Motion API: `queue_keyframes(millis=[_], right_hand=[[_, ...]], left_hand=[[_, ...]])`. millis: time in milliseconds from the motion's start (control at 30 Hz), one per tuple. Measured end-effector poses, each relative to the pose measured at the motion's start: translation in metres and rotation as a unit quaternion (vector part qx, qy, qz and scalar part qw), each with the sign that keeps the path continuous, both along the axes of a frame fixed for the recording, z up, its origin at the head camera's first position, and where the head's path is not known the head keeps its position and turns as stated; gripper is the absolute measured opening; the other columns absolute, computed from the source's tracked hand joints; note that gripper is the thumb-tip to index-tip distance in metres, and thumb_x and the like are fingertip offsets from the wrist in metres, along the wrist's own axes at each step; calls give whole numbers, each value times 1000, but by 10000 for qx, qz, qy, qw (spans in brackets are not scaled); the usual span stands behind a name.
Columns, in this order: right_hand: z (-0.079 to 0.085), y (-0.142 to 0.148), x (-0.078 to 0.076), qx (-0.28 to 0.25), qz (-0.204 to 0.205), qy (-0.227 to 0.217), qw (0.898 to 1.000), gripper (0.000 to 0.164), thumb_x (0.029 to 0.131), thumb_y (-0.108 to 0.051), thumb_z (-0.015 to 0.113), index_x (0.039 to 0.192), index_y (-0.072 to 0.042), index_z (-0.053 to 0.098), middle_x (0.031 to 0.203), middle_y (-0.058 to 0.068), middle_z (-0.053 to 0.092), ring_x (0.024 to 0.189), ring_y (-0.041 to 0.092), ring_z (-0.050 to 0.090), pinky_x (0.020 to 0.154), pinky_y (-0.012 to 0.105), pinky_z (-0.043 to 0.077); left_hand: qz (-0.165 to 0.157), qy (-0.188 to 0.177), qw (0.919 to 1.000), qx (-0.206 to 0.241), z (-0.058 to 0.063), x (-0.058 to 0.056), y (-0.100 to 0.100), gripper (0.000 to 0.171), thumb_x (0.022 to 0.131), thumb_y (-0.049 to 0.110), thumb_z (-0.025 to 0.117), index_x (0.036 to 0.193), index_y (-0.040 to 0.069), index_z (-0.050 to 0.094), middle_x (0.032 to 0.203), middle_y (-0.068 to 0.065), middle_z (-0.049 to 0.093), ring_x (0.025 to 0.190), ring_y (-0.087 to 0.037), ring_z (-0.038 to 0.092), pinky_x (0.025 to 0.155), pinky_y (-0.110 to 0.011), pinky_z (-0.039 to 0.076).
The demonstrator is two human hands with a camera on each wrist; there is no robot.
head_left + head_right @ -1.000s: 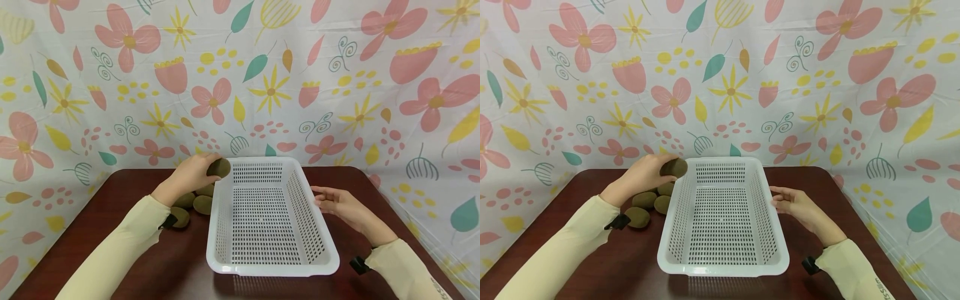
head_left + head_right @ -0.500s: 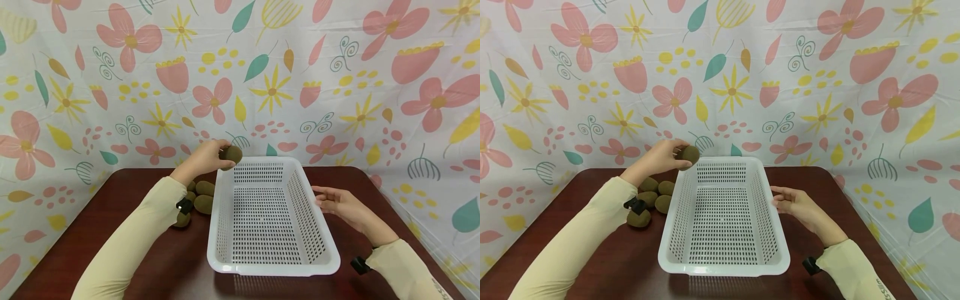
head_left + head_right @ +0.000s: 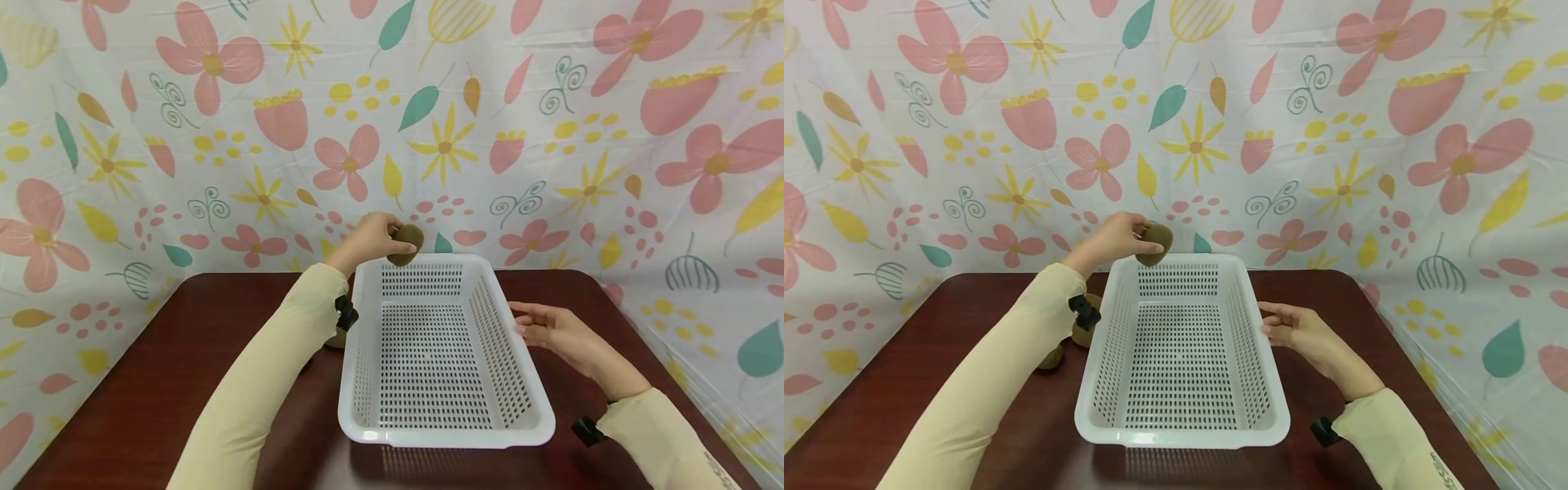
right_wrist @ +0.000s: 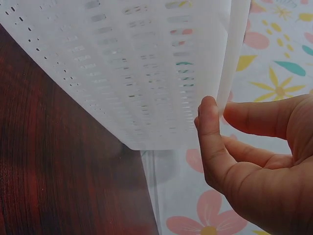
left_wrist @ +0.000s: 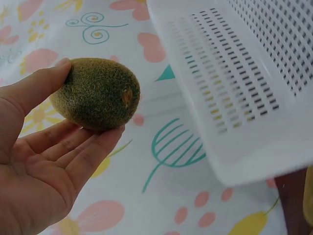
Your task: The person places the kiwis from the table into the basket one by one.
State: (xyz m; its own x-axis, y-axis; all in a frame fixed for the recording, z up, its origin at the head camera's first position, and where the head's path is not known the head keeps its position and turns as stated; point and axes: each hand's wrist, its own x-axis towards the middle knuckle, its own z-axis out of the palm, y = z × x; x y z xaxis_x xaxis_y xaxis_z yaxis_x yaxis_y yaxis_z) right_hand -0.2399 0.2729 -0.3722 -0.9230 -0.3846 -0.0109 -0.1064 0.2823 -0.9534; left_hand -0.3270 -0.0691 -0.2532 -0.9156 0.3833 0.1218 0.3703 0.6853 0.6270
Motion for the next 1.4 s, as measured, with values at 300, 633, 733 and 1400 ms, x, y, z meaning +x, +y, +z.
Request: queue_keyframes(millis=[300, 633, 733, 1400], right_hand=[[2, -2, 0, -40, 12, -2, 10000, 61, 97, -14, 59, 145, 9, 30, 112, 18, 56, 97, 12, 63, 84, 26, 53], [1, -2, 0, -35, -62, -46, 10000, 61, 96, -13, 60, 145, 9, 32, 111, 17, 58, 96, 12, 64, 84, 26, 54], [1, -2, -1, -25, -78, -33, 10000, 61, 96, -13, 60, 145, 9, 31, 111, 18, 57, 96, 12, 64, 84, 26, 53], [1, -1, 1, 10, -53, 3, 10000, 61, 97, -15, 59, 145, 9, 30, 112, 19, 55, 96, 12, 63, 84, 24, 52]], left_hand=[[244, -500, 9974, 458, -20, -19, 18, 47, 84, 25, 76, 119, -3, 64, 108, -16, 67, 93, -24, 66, 78, -29, 56], [325, -1292, 9877, 816, -42, -22, 36, 38, 85, 24, 76, 109, -5, 68, 103, -16, 67, 87, -27, 67, 80, -37, 57], [327, -1462, 9846, 901, -51, -23, 41, 36, 84, 24, 77, 102, -6, 70, 100, -16, 68, 86, -28, 67, 79, -38, 58], [618, -3065, 9353, 1657, -111, -26, 67, 71, 89, 18, 72, 141, -10, 32, 126, -27, 50, 113, -37, 57, 83, -41, 56]])
